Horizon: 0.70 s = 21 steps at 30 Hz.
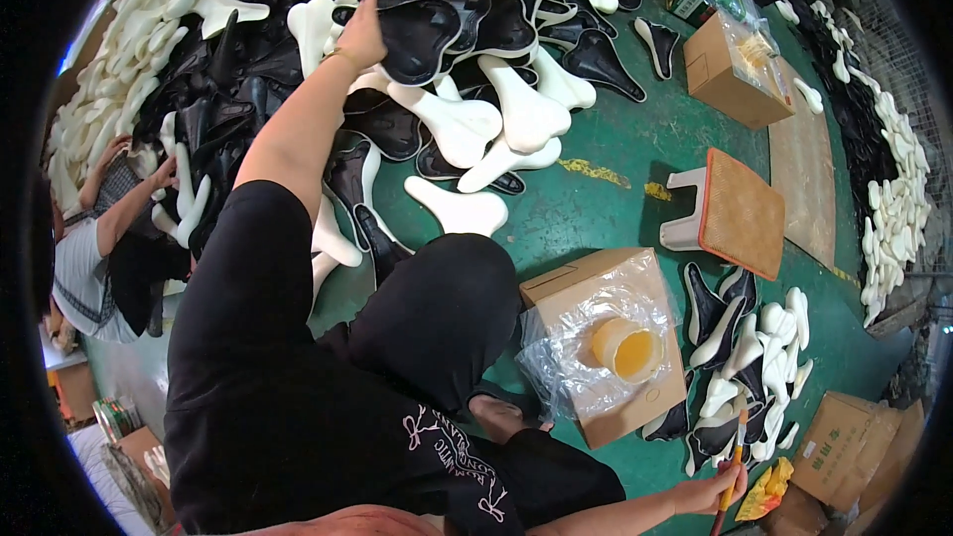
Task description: Apply adhesive to the edges of bicycle seat bases and covers using a paintbrush.
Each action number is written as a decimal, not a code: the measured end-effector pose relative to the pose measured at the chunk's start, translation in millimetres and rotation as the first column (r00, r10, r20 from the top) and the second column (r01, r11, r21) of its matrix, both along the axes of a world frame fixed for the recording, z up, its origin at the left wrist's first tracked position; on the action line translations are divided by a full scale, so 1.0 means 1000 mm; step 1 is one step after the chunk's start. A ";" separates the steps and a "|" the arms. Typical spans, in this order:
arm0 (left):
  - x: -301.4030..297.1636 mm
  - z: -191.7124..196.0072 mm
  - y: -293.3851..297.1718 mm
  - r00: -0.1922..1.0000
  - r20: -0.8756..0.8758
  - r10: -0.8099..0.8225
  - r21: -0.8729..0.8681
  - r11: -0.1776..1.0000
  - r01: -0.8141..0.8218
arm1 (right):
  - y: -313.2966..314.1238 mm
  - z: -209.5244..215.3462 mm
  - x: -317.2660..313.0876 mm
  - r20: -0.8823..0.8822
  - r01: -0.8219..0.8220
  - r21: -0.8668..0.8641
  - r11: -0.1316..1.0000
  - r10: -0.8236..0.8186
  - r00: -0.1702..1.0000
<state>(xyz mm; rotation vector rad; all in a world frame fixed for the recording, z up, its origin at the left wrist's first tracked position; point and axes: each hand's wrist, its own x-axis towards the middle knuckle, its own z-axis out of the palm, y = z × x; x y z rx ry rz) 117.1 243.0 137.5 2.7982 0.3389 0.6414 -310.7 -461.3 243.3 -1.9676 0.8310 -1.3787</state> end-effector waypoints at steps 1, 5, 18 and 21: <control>0.004 -0.010 -0.002 0.958 -0.281 0.051 -0.069 0.995 -0.073 | 0.004 0.002 0.002 -0.028 -0.021 -0.016 1.000 0.020 0.999; -0.026 0.001 -0.038 0.880 -0.468 0.083 0.118 0.993 -0.031 | 0.019 0.007 0.017 -0.108 -0.072 -0.030 0.997 0.068 0.992; -0.169 -0.133 -0.043 0.379 -0.858 -0.345 -0.165 0.886 0.434 | 0.033 0.000 0.001 0.085 -0.351 0.061 0.934 0.346 0.934; -0.250 -0.228 -0.031 0.616 -0.432 -0.658 -0.877 0.466 -0.117 | 0.037 -0.008 0.009 0.132 -0.414 0.078 0.907 0.402 0.906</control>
